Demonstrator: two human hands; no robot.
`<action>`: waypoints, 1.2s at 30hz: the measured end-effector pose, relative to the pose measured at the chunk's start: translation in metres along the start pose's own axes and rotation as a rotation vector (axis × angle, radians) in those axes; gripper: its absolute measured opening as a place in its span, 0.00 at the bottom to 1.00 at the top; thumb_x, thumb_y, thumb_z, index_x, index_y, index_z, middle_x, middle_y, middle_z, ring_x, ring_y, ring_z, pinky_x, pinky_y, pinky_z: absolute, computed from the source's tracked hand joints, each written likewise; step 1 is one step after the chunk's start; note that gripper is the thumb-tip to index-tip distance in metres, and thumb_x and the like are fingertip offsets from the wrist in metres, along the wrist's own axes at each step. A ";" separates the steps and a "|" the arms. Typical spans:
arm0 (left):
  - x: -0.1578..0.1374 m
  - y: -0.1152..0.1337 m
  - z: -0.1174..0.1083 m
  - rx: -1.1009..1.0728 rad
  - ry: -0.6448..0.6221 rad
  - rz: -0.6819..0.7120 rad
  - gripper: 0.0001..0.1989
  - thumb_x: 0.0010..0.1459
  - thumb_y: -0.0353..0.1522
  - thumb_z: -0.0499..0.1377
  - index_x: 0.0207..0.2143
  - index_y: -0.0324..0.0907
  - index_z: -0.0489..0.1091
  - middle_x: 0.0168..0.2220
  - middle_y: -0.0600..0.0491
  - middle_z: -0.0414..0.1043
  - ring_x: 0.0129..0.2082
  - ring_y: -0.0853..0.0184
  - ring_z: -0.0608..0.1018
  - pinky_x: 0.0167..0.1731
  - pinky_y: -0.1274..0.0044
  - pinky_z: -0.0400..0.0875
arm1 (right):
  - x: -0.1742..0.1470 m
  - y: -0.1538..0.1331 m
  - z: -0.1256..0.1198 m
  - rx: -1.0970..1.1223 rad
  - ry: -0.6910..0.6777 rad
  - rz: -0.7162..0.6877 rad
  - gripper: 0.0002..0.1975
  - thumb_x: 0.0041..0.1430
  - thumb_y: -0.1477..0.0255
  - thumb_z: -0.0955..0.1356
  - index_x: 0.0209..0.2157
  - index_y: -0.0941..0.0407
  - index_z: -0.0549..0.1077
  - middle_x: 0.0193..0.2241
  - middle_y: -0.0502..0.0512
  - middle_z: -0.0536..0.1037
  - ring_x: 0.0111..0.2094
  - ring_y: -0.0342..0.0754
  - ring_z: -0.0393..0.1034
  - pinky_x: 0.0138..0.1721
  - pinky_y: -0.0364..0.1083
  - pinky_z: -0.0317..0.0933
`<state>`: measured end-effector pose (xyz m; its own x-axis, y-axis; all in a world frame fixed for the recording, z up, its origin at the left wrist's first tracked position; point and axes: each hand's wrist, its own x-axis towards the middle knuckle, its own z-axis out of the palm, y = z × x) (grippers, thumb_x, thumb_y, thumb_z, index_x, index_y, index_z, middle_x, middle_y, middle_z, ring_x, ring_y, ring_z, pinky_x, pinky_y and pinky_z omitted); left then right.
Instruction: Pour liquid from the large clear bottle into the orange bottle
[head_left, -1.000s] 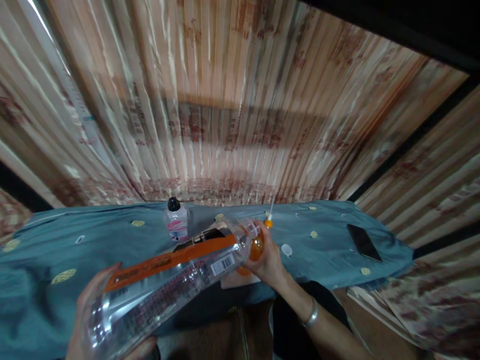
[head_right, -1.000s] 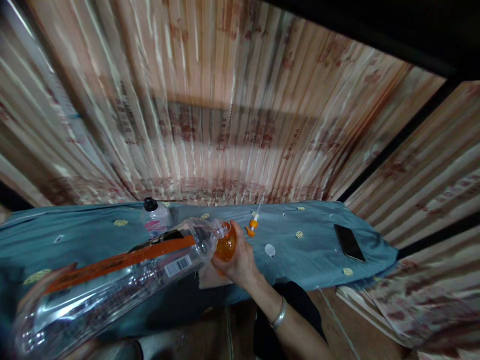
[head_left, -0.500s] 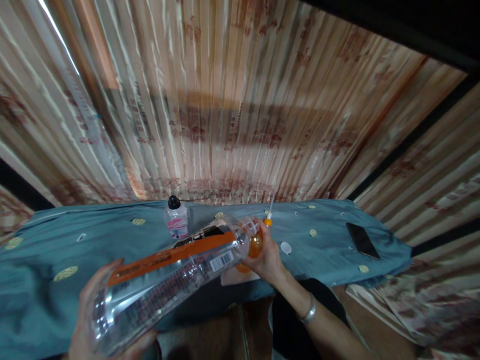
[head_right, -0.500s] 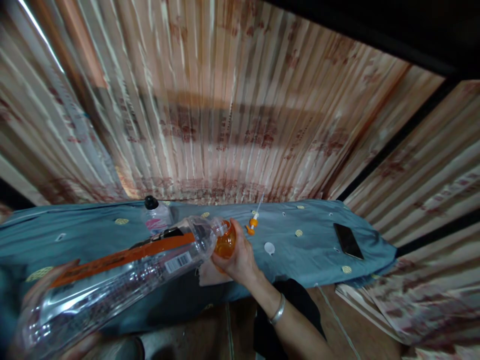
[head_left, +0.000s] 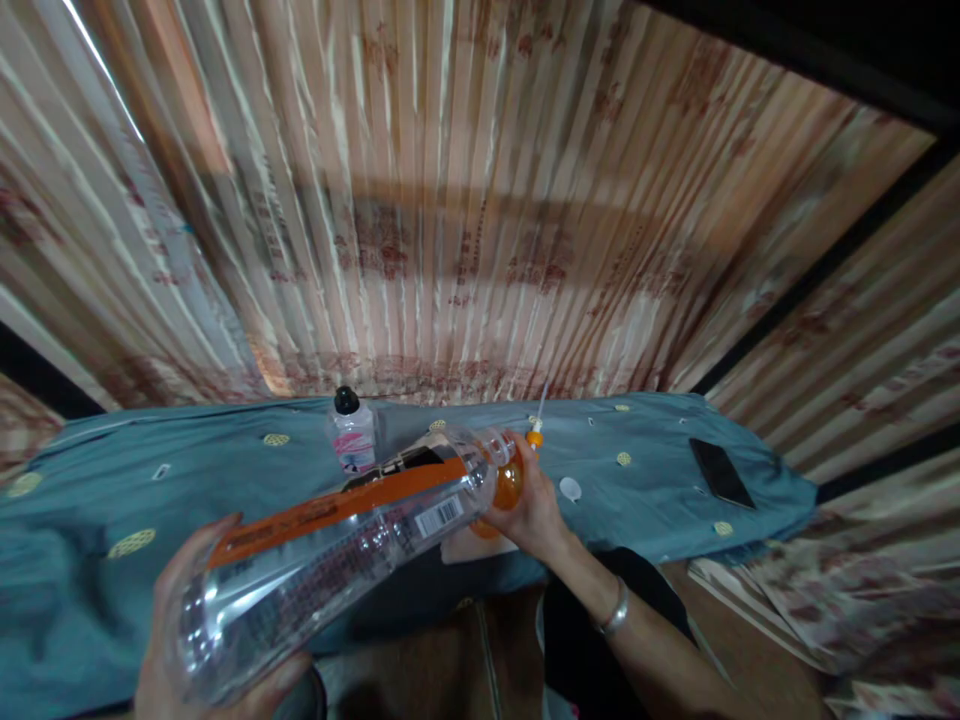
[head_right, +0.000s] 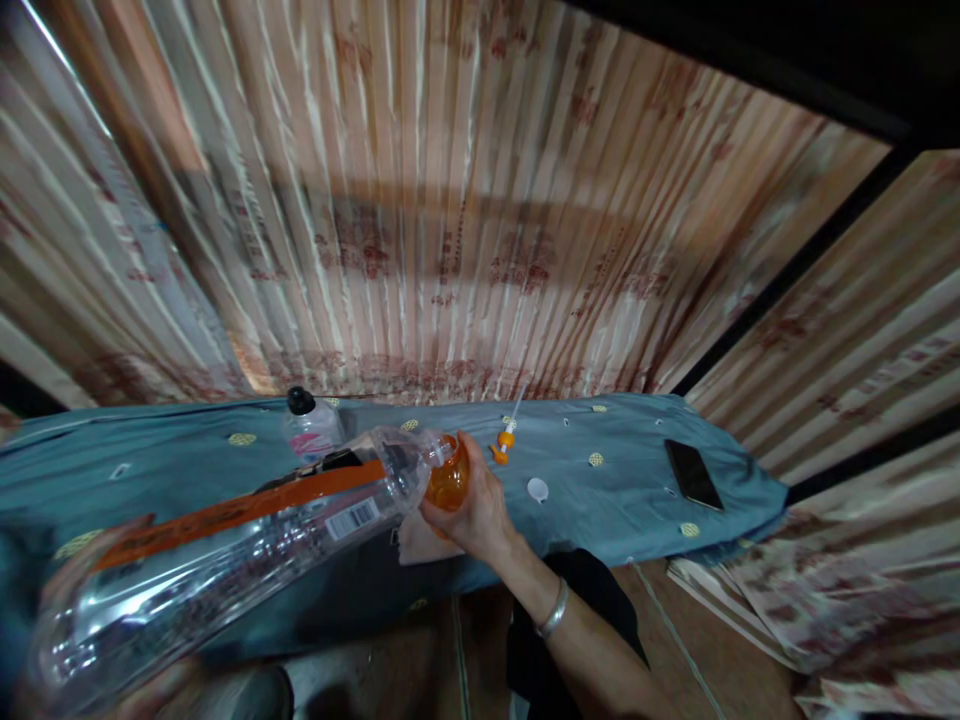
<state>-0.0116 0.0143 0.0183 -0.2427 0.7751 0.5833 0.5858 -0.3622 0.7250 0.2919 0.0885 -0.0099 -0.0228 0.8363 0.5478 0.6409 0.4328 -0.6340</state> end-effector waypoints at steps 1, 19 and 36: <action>0.000 0.001 0.000 0.000 -0.023 -0.037 0.39 0.39 0.52 0.64 0.57 0.66 0.58 0.54 0.55 0.65 0.52 0.42 0.69 0.57 0.36 0.49 | 0.000 0.000 0.000 -0.002 0.002 -0.005 0.48 0.43 0.70 0.77 0.62 0.57 0.51 0.53 0.67 0.72 0.51 0.61 0.72 0.51 0.57 0.69; 0.004 -0.001 -0.001 -0.007 -0.017 0.020 0.40 0.38 0.51 0.65 0.56 0.65 0.59 0.52 0.55 0.65 0.50 0.44 0.69 0.61 0.40 0.47 | 0.000 -0.001 -0.001 0.000 0.007 -0.003 0.49 0.42 0.71 0.77 0.62 0.57 0.51 0.51 0.65 0.74 0.50 0.60 0.73 0.50 0.56 0.70; -0.001 -0.012 0.000 -0.023 0.000 -0.009 0.43 0.34 0.52 0.66 0.56 0.60 0.61 0.54 0.48 0.65 0.51 0.40 0.70 0.50 0.36 0.58 | -0.002 0.001 -0.001 0.006 0.009 0.000 0.49 0.42 0.72 0.77 0.63 0.56 0.51 0.54 0.66 0.72 0.53 0.60 0.71 0.53 0.57 0.68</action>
<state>-0.0188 0.0178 0.0090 -0.2477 0.7786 0.5766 0.5660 -0.3667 0.7383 0.2929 0.0868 -0.0110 -0.0160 0.8336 0.5522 0.6365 0.4344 -0.6373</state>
